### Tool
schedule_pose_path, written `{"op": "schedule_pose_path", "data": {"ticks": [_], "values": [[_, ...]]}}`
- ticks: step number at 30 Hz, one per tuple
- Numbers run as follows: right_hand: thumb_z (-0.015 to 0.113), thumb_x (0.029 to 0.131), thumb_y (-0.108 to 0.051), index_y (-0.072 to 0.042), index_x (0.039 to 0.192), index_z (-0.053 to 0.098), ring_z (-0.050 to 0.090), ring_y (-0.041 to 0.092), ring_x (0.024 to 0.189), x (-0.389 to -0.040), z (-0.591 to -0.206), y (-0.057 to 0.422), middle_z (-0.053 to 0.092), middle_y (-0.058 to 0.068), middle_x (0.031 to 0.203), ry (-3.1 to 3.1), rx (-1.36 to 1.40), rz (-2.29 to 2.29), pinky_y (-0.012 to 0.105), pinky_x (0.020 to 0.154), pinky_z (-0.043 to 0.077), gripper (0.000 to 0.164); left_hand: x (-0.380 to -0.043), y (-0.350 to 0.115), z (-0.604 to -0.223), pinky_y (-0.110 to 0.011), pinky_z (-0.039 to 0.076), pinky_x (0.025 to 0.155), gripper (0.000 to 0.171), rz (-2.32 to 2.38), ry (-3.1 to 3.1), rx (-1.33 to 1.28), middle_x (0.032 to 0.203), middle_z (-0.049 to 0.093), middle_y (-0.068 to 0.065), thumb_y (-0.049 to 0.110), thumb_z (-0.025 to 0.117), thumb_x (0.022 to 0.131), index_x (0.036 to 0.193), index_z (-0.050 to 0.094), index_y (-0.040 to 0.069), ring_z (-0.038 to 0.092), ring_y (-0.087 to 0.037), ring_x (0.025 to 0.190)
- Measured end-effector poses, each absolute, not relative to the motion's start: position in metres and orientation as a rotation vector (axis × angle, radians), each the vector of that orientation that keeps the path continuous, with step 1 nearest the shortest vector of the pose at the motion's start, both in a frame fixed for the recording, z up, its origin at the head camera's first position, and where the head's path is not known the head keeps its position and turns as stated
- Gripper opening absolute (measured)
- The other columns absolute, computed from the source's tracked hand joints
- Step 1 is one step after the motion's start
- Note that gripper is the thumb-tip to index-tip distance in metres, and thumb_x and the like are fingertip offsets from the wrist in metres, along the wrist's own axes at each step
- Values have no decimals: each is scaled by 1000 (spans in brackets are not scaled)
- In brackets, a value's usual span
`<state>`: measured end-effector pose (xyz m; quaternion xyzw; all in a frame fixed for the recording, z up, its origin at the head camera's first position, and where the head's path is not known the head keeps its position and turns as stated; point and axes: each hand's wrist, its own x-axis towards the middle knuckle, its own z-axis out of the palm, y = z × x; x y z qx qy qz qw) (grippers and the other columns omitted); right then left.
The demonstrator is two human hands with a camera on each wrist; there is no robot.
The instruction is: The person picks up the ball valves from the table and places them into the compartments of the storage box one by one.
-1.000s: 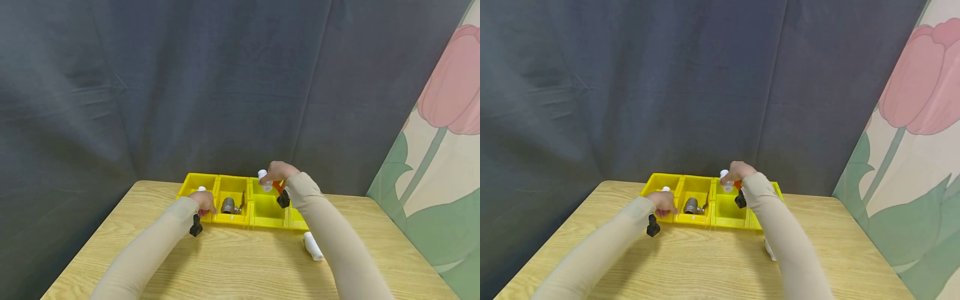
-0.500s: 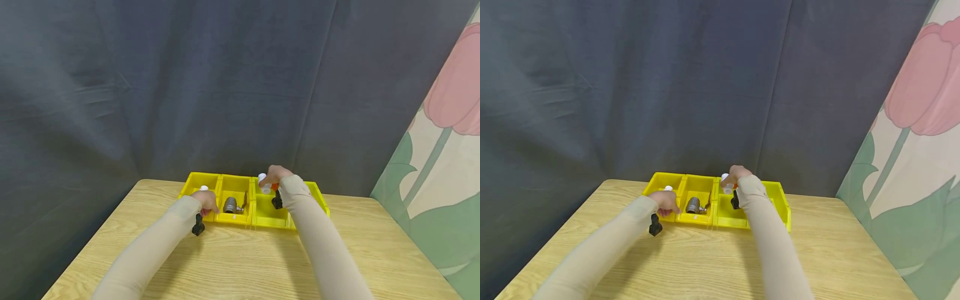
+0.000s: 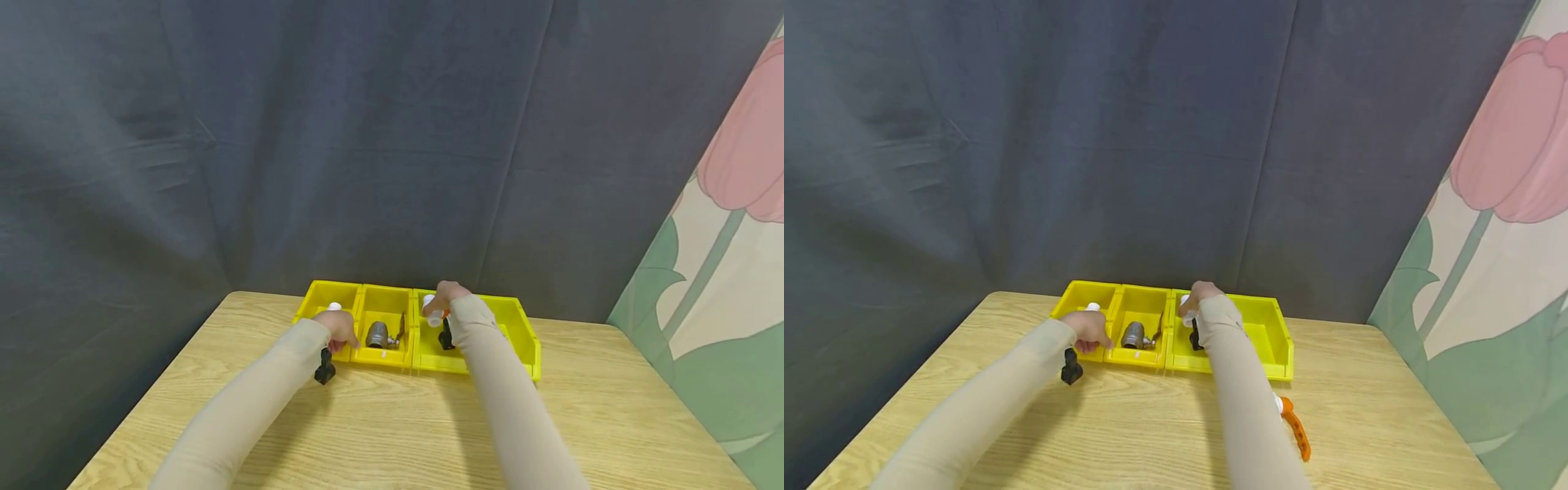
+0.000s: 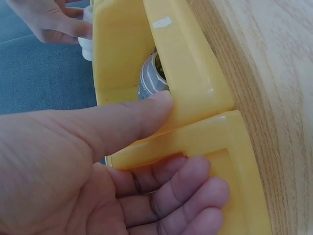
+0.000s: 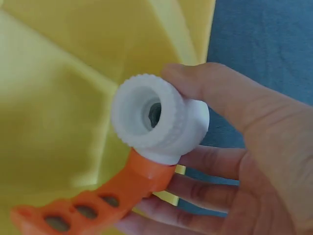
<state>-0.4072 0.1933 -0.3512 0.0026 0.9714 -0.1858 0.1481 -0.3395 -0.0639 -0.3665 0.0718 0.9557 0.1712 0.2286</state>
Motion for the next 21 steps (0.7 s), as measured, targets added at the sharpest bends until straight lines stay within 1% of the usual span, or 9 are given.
{"op": "schedule_pose_path", "data": {"ticks": [7, 12, 18, 21], "values": [[80, 77, -27, 3, 113, 60, 59, 28, 83, -407, -363, 194, 63, 16, 104, 2853, 21, -520, 36, 69, 53, 51, -342, -64, -369, -23, 42, 48, 35, 455, 2635, 198, 60, 51, -5, 30, 71, 88, 65, 61, 6, 49, -17, 55], [81, 76, -29, 5, 111, 60, 59, 25, 81, -408, -371, 194, 63, 15, 100, 2882, 14, -482, 32, 69, 52, 53, -342, -63, -370, -23, 41, 48, 37, 451, 2628, 195, 58, 50, -4, 30, 71, 88, 63, 59, 7, 48, -16, 52], [82, 73, -26, 6, 100, 64, 57, 22, 71, -407, -378, 195, 61, 14, 91, 2917, 9, -495, 28, 60, 50, 45, -340, -61, -369, -23, 42, 47, 35, 472, 2633, 200, 57, 50, -4, 28, 71, 88, 63, 59, 6, 49, -17, 52], [81, 74, -22, 6, 98, 64, 56, 23, 70, -405, -382, 196, 61, 14, 89, 2912, 4, -564, 28, 60, 49, 41, -338, -60, -367, -23, 43, 47, 34, 493, 2630, 199, 57, 50, -5, 26, 72, 88, 63, 60, 6, 48, -17, 52]]}}
